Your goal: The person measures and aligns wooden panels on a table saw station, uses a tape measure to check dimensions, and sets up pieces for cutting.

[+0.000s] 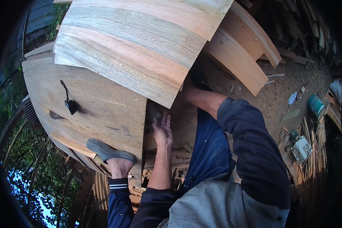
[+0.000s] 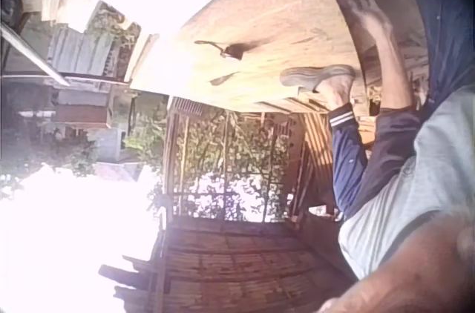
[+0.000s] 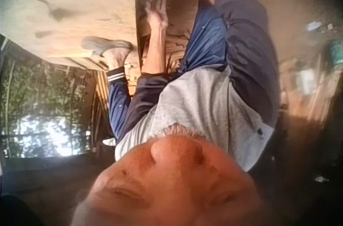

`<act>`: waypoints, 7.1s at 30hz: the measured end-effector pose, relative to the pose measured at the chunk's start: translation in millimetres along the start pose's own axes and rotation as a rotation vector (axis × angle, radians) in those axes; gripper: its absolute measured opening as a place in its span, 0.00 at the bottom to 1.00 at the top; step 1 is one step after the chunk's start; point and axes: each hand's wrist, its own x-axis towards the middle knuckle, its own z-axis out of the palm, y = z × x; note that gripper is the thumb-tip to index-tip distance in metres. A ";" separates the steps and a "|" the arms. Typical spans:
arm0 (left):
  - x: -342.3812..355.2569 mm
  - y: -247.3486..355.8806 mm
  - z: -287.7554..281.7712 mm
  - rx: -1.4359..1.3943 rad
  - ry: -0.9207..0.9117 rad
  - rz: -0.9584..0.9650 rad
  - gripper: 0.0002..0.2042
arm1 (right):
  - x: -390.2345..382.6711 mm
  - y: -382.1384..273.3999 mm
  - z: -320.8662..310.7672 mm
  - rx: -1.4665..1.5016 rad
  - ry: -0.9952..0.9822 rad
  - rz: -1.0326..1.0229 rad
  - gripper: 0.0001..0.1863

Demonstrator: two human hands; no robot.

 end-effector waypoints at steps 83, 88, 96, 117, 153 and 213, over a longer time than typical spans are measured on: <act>-240.0 223.0 -114.2 0.619 -0.266 -0.118 0.32 | -88.0 -193.9 17.7 -0.098 0.020 0.037 0.25; -151.9 187.0 -130.7 0.780 -0.408 -0.423 0.28 | 26.0 -106.9 73.7 -0.240 0.002 -0.094 0.22; -19.8 124.5 -24.1 0.706 -0.585 -0.391 0.27 | 43.1 -46.3 -27.2 -0.130 0.075 0.085 0.21; -61.2 34.3 -126.2 0.466 -0.523 -0.413 0.21 | -71.5 -148.6 34.2 0.368 0.151 0.330 0.31; -88.1 67.1 -107.3 1.337 -0.547 -0.312 0.26 | -5.2 -77.9 29.0 1.613 0.628 0.137 0.47; -180.7 206.7 67.2 1.714 -0.974 0.207 0.29 | -499.3 -401.0 -678.3 -0.407 1.485 0.810 0.36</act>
